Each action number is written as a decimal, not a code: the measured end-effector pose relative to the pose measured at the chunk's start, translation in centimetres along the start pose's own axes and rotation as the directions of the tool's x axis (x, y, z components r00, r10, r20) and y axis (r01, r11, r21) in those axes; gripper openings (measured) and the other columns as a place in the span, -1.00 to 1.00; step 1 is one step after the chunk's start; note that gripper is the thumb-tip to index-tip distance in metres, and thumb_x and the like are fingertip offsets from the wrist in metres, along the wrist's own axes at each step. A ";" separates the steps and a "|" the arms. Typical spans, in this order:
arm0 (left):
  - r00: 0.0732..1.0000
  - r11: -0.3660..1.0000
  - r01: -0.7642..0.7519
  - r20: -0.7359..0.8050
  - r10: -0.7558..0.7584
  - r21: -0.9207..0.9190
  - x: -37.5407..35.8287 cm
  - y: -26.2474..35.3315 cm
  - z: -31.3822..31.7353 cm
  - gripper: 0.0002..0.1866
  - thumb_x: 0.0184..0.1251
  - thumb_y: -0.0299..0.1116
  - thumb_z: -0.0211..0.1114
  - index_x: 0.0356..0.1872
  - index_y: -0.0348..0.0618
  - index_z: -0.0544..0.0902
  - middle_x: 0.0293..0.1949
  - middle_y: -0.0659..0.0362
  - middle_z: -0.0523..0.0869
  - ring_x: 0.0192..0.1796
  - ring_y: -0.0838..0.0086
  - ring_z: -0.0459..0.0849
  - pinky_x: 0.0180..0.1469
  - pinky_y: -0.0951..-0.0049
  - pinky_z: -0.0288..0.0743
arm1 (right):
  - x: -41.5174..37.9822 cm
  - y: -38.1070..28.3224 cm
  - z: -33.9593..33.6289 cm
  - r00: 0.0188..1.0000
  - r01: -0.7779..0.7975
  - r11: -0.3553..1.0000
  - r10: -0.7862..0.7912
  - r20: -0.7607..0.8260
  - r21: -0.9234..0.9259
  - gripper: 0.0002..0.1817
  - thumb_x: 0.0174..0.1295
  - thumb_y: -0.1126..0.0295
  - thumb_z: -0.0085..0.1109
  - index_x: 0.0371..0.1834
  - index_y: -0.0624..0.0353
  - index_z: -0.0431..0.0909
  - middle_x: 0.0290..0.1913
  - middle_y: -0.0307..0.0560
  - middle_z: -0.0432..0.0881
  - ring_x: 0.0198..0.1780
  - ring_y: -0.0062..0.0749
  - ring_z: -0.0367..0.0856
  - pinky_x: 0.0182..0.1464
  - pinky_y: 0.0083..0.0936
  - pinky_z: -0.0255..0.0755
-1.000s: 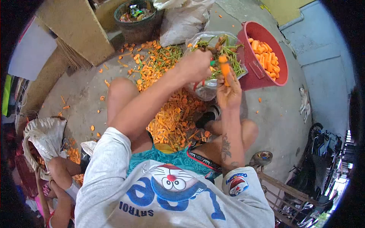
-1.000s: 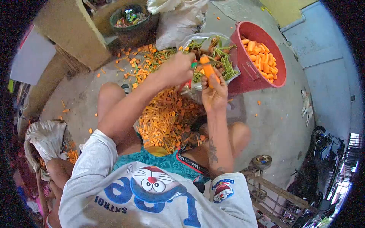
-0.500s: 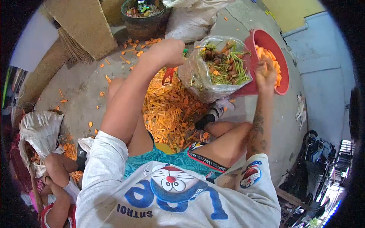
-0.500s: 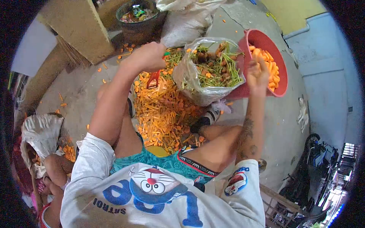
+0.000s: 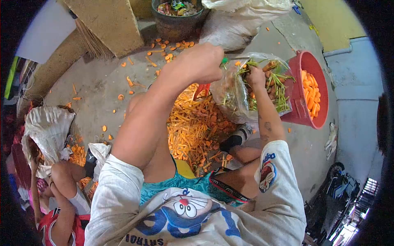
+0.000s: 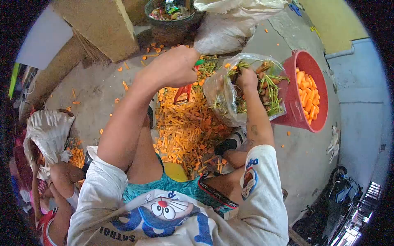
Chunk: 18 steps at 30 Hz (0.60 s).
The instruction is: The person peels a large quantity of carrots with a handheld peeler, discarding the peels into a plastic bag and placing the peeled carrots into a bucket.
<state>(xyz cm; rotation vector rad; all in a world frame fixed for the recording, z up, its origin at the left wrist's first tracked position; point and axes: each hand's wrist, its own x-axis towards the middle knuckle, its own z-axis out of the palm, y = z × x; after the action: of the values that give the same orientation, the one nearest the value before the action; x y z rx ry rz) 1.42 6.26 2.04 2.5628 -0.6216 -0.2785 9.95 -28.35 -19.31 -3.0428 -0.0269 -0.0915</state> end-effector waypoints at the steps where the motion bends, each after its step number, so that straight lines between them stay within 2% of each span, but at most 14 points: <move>1: 1.000 1.000 -0.016 -0.009 0.016 -0.021 0.0 -0.1 0.0 -0.72 0.03 -0.45 0.24 -0.28 -0.50 0.69 -0.24 -0.43 0.72 -0.11 -0.26 0.77 0.02 -0.08 0.66 | -0.1 -0.1 -0.2 1.000 0.015 0.999 -0.015 -0.012 -0.029 -0.70 0.15 0.37 0.34 -0.02 0.04 0.76 0.01 0.20 0.74 0.03 0.22 0.71 0.09 0.03 0.60; 3: 1.000 0.999 -0.021 -0.002 0.021 -0.026 0.2 -0.1 -0.1 -0.72 0.05 -0.45 0.25 -0.27 -0.49 0.69 -0.24 -0.43 0.72 -0.11 -0.26 0.77 0.01 -0.08 0.66 | -1.0 0.0 -0.7 0.992 0.041 0.999 -0.038 -0.121 0.019 -0.74 0.19 0.34 0.38 -0.05 0.09 0.76 -0.03 0.19 0.74 -0.01 0.17 0.73 0.05 -0.02 0.62; 5: 0.999 0.999 -0.034 -0.004 0.034 -0.030 0.6 -0.1 -0.1 -0.73 0.07 -0.44 0.25 -0.27 -0.48 0.70 -0.25 -0.43 0.72 -0.11 -0.25 0.77 0.01 -0.07 0.65 | -2.2 0.7 -2.1 0.945 0.251 0.932 -0.177 -0.274 0.263 -0.71 0.14 0.36 0.39 -0.05 0.12 0.76 -0.06 0.18 0.72 -0.02 0.14 0.73 0.03 -0.12 0.60; 6: 0.999 0.999 -0.031 -0.029 0.030 -0.040 0.9 -0.3 0.3 -0.74 0.11 -0.44 0.26 -0.25 -0.47 0.70 -0.25 -0.40 0.73 -0.11 -0.24 0.77 0.00 -0.07 0.65 | -3.0 0.9 -2.8 0.952 0.224 0.919 -0.136 -0.274 0.325 -0.75 0.19 0.37 0.45 -0.06 0.12 0.76 -0.13 0.14 0.72 -0.11 -0.07 0.76 0.00 -0.24 0.58; 7: 0.998 0.998 -0.029 -0.055 0.026 -0.049 1.2 -0.4 0.7 -0.75 0.14 -0.44 0.28 -0.23 -0.45 0.70 -0.25 -0.38 0.74 -0.10 -0.23 0.77 -0.01 -0.06 0.64 | -3.5 1.3 -3.6 0.953 0.220 0.921 -0.131 -0.275 0.322 -0.75 0.19 0.37 0.45 -0.06 0.12 0.76 -0.13 0.14 0.72 -0.11 -0.07 0.76 0.00 -0.24 0.58; 8: 0.998 0.998 -0.036 -0.055 0.033 -0.049 1.4 -0.6 1.1 -0.75 0.14 -0.44 0.28 -0.23 -0.45 0.70 -0.25 -0.38 0.74 -0.10 -0.23 0.77 -0.01 -0.06 0.64 | -4.0 1.7 -4.6 0.968 0.133 0.849 -0.001 -0.249 0.512 -0.78 0.27 0.37 0.41 -0.05 0.13 0.76 -0.14 0.07 0.73 -0.14 -0.18 0.75 0.01 -0.29 0.58; 9: 0.992 0.997 -0.048 -0.116 0.040 -0.068 1.5 -0.8 1.3 -0.75 0.20 -0.41 0.30 -0.19 -0.43 0.69 -0.24 -0.35 0.75 -0.09 -0.21 0.77 -0.03 -0.04 0.62 | -4.4 2.3 -5.3 0.972 0.048 0.732 0.122 -0.201 0.679 -0.81 0.34 0.37 0.38 -0.04 0.15 0.76 -0.15 0.01 0.74 -0.18 -0.29 0.75 0.01 -0.35 0.59; 10: 0.983 0.994 -0.064 -0.177 0.048 -0.086 1.6 -0.9 1.5 -0.75 0.25 -0.39 0.33 -0.16 -0.40 0.69 -0.22 -0.32 0.76 -0.08 -0.20 0.77 -0.04 -0.03 0.61 | -5.6 1.4 -8.0 0.978 0.090 0.495 0.118 -0.169 0.864 -0.79 0.47 0.31 0.26 -0.05 0.23 0.74 -0.20 -0.15 0.71 -0.23 -0.44 0.69 -0.06 -0.45 0.58; 11: 0.982 0.993 -0.076 -0.179 0.060 -0.085 1.6 -0.8 1.6 -0.75 0.25 -0.39 0.33 -0.16 -0.40 0.69 -0.22 -0.32 0.76 -0.08 -0.20 0.77 -0.04 -0.03 0.61 | -6.8 0.9 -10.8 0.976 0.093 0.500 0.125 -0.178 0.861 -0.79 0.47 0.31 0.26 -0.05 0.23 0.74 -0.20 -0.15 0.71 -0.23 -0.44 0.69 -0.06 -0.45 0.58; 13: 0.950 0.985 -0.121 -0.301 0.079 -0.124 1.7 -0.5 1.8 -0.71 0.32 -0.34 0.37 -0.07 -0.36 0.67 -0.18 -0.28 0.76 -0.05 -0.18 0.76 -0.04 0.01 0.59 | -9.2 1.0 -14.8 0.956 -0.026 0.034 0.293 0.015 0.999 -0.72 0.54 0.26 0.16 0.01 0.29 0.69 -0.21 -0.25 0.68 -0.25 -0.47 0.65 -0.12 -0.52 0.55; 14: 0.957 0.986 -0.089 -0.288 0.044 -0.144 1.9 -0.1 2.0 -0.67 0.39 -0.28 0.40 -0.03 -0.36 0.65 -0.19 -0.25 0.76 -0.07 -0.06 0.78 -0.04 0.08 0.59 | -10.5 2.1 -15.6 0.962 -0.082 -0.114 0.251 0.108 0.990 -0.67 0.59 0.24 0.04 0.06 0.29 0.65 -0.20 -0.25 0.67 -0.25 -0.52 0.62 -0.17 -0.53 0.52; 15: 0.957 0.984 -0.098 -0.284 0.053 -0.147 2.0 0.5 2.2 -0.67 0.39 -0.28 0.40 -0.03 -0.36 0.65 -0.19 -0.25 0.76 -0.07 -0.06 0.78 -0.04 0.08 0.59 | -11.8 2.3 -15.5 0.959 -0.080 -0.111 0.261 0.106 0.991 -0.67 0.59 0.24 0.04 0.06 0.29 0.65 -0.20 -0.25 0.67 -0.25 -0.52 0.62 -0.17 -0.53 0.52; 17: 0.927 0.920 -0.228 -0.359 0.106 -0.318 2.1 1.5 2.3 -0.67 0.42 -0.25 0.42 -0.05 -0.36 0.65 -0.24 -0.14 0.78 -0.16 0.19 0.78 -0.07 0.18 0.58 | -14.3 0.5 -14.1 0.974 -0.024 0.072 0.226 0.007 0.997 -0.65 0.63 0.22 -0.05 0.11 0.27 0.62 -0.12 -0.25 0.66 -0.20 -0.52 0.61 -0.14 -0.49 0.54; 18: 0.918 0.869 -0.281 -0.378 0.120 -0.408 2.8 1.6 3.1 -0.68 0.45 -0.20 0.44 -0.11 -0.32 0.67 -0.29 0.06 0.79 -0.21 0.45 0.68 -0.10 0.29 0.56 | -16.0 -2.9 -14.8 0.952 -0.015 -0.002 0.304 0.015 1.000 -0.66 0.62 0.24 -0.05 0.09 0.26 0.62 -0.08 -0.24 0.66 -0.17 -0.52 0.61 -0.13 -0.48 0.55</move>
<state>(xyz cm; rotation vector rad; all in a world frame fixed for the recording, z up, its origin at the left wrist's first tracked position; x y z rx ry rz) 2.30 2.41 -0.08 2.0043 -0.6033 0.0906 -6.93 -27.11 -5.32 -1.4538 0.2021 -0.2474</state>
